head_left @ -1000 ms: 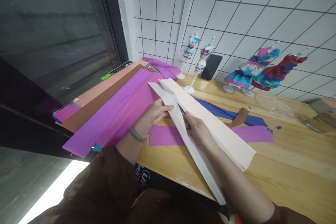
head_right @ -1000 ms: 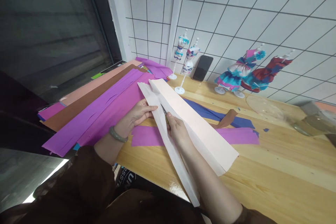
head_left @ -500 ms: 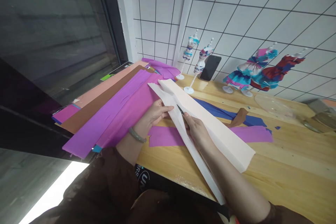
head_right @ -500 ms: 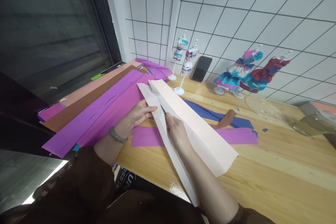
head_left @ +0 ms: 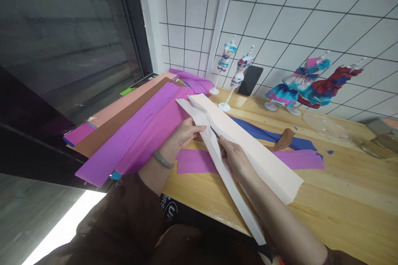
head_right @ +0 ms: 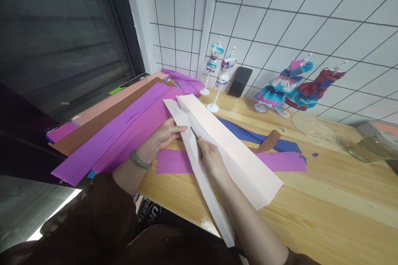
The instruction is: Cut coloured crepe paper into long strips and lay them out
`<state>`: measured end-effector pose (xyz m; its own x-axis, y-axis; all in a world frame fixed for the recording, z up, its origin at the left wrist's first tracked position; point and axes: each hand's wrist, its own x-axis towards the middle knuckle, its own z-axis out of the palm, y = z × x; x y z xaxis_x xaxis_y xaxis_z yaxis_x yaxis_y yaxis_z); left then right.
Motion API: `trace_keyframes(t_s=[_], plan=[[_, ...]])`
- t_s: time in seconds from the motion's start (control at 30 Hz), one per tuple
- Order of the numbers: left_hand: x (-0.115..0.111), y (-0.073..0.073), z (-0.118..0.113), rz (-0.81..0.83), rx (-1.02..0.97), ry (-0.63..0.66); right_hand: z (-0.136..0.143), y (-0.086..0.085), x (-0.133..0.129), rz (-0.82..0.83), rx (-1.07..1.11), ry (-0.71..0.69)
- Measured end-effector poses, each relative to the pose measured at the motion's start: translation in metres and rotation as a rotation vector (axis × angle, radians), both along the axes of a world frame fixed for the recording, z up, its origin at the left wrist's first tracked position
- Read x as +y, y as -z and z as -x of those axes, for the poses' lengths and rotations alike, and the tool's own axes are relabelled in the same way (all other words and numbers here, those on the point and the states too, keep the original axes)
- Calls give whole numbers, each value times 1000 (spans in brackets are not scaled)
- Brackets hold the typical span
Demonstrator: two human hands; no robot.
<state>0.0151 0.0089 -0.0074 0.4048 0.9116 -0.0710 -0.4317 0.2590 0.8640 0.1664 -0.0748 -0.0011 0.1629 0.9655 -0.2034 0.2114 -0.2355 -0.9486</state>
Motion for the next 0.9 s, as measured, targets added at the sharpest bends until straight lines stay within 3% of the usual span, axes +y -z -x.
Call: trace_keyframes(t_s=[0.37,0.57,0.7,0.9], plan=[[3,7,0,15,1,33,-6,-11,-24,155,160,-123],[4,9,0,52,-62,-10,-17,-10,-28,202,13,-190],[3,8,0,48,-29,-23,-18,-13,-24,144,-59,-172],[4,8,1,22,-31,0,-8,-20,-15,238,148,-110]])
